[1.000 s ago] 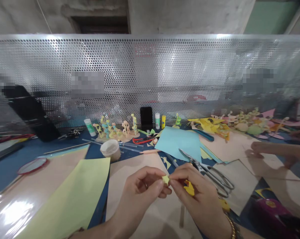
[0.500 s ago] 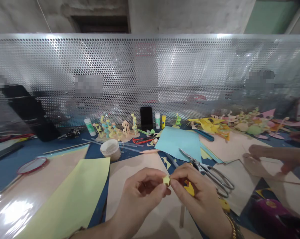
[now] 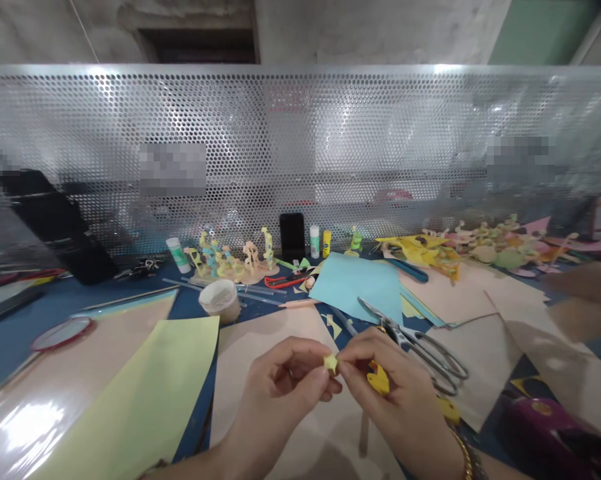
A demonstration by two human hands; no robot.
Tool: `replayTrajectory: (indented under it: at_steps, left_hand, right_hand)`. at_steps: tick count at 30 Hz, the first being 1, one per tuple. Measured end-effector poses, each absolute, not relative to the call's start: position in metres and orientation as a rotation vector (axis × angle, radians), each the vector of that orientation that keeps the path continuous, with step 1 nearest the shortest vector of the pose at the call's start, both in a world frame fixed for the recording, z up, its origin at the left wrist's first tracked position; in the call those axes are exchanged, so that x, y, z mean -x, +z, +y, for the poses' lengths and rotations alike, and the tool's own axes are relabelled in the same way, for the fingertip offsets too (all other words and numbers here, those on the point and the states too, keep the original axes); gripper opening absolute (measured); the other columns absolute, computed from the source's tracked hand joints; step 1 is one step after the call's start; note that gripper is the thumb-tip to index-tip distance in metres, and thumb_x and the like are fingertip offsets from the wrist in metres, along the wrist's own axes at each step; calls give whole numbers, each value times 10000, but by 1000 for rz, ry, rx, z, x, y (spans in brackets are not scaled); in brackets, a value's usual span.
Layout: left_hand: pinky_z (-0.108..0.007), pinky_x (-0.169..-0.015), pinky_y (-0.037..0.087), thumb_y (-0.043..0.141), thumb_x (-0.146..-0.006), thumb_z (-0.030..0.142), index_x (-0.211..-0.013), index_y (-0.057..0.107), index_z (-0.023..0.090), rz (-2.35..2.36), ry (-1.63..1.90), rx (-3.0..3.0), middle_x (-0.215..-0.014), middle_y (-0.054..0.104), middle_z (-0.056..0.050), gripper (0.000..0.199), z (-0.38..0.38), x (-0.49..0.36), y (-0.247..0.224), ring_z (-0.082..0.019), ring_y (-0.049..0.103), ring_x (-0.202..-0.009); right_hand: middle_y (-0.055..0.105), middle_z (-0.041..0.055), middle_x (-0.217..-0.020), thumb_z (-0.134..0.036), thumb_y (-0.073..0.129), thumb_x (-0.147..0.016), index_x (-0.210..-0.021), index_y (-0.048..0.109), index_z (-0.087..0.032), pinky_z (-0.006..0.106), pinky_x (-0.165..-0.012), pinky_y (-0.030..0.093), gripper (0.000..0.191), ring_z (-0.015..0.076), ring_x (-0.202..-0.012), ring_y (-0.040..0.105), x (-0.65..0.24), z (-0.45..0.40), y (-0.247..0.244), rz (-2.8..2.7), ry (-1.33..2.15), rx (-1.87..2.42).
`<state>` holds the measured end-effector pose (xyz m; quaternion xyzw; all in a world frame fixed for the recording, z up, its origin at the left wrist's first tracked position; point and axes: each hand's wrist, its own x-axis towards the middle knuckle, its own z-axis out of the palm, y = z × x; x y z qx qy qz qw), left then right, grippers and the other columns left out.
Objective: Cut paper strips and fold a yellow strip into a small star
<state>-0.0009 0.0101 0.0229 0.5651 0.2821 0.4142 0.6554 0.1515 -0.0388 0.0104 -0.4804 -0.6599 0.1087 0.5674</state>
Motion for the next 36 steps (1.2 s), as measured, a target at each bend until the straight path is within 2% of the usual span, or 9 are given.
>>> replayTrajectory:
  at_steps: [13,17,20,22,27,36]
  left_hand:
    - [-186,-590,547,709,-756,216,-785,706,182,664,879,-1227,-676,718,1,45,15,2,13,-111,669,-615]
    - [-196,-585,557,713,-724,176,-874,691,198,691,936,-1247,-656,698,22,154,13,1,19,-119,677,-596]
    - [-191,-590,563,720,-677,107,-774,680,194,719,1061,-1345,-668,677,38,136,12,1,20,-114,677,-580]
    - [-187,-607,566,698,-695,84,-737,683,196,709,1113,-1426,-697,684,33,121,12,2,18,-113,683,-606]
    - [-199,-635,565,645,-747,56,-774,710,211,617,1168,-1591,-801,705,5,170,15,5,12,-120,679,-671]
    - [-205,-648,560,653,-769,87,-776,723,231,667,1140,-1678,-798,706,1,161,16,6,13,-133,671,-715]
  right_hand:
    - [592,-14,-742,-91,583,-811,-804,625,-208,209,-581,453,124,100,-674,568,-151,-39,10,-1575,221,1115]
    - [590,-16,-704,-132,575,-828,-768,620,-199,209,-569,435,100,98,-642,547,-152,-39,12,-1534,278,1163]
    - [595,-18,-693,-157,559,-843,-757,618,-197,209,-569,425,112,97,-628,535,-152,-39,13,-1496,351,1186]
    - [599,-20,-696,-167,556,-846,-756,621,-201,207,-574,424,117,96,-633,535,-153,-39,13,-1490,388,1174]
    - [603,-18,-708,-187,565,-843,-762,628,-203,205,-587,428,104,97,-647,545,-153,-38,12,-1458,444,1191]
    - [594,-23,-696,-188,549,-844,-747,623,-206,207,-590,428,123,95,-633,540,-152,-38,12,-1448,498,1191]
